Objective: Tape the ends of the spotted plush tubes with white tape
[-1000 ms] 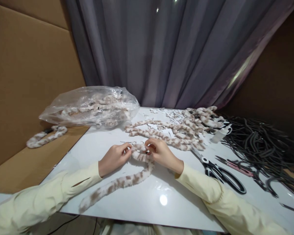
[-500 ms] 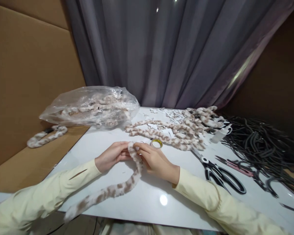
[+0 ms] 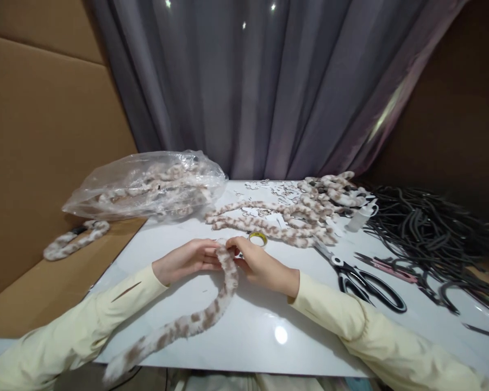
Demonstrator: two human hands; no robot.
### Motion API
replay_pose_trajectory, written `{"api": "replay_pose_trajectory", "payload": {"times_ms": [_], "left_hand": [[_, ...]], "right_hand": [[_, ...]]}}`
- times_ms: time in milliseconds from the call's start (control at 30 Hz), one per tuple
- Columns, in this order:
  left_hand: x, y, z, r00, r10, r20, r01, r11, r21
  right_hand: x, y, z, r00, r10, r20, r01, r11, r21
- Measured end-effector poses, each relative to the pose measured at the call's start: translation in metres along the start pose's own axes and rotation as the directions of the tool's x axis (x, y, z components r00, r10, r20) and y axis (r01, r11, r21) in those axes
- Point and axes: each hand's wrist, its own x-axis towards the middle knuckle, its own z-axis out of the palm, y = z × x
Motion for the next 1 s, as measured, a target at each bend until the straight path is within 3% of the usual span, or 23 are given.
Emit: {"api": "replay_pose_trajectory", "payload": {"times_ms": [167, 267, 433, 533, 600, 667, 733, 867, 1000], "left_hand": [[0.010, 0.014, 0.021, 0.994, 0.078, 0.072, -0.101, 0.903, 0.418], [0.026, 0.029, 0.032, 0.983, 0.038, 0.181, -0.122, 0.868, 0.481], [0.052, 0.057, 0.059, 0.958, -0.105, 0.268, -0.059, 0.841, 0.538], [0.065, 0.065, 0.076, 0.935, -0.181, 0.306, -0.076, 0.739, 0.669], [0.076, 0.066, 0.084, 0.950, -0.169, 0.262, -0.091, 0.651, 0.753], [0.087, 0.063, 0.087, 0.968, -0.140, 0.206, -0.082, 0.600, 0.796], [0.095, 0.059, 0.088, 0.974, -0.118, 0.195, -0.089, 0.591, 0.802], [0.099, 0.049, 0.090, 0.962, -0.101, 0.255, -0.132, 0.643, 0.754], [0.092, 0.040, 0.090, 0.932, -0.143, 0.333, -0.127, 0.734, 0.668]], "right_hand": [[-0.008, -0.004, -0.015, 0.998, -0.041, -0.054, 0.037, 0.997, -0.072], [-0.018, -0.005, -0.030, 0.991, -0.093, -0.092, 0.077, 0.984, -0.158], [-0.037, 0.000, -0.055, 0.968, -0.181, -0.175, 0.126, 0.950, -0.287], [-0.049, 0.006, -0.068, 0.951, -0.176, -0.254, 0.098, 0.952, -0.291], [-0.057, 0.012, -0.077, 0.942, -0.101, -0.320, 0.035, 0.978, -0.207], [-0.063, 0.017, -0.086, 0.922, 0.059, -0.383, -0.059, 0.998, 0.014], [-0.067, 0.022, -0.092, 0.888, 0.226, -0.401, -0.126, 0.957, 0.262], [-0.070, 0.026, -0.096, 0.827, 0.428, -0.365, -0.170, 0.808, 0.563], [-0.069, 0.023, -0.095, 0.808, 0.490, -0.328, -0.149, 0.708, 0.691]]}}
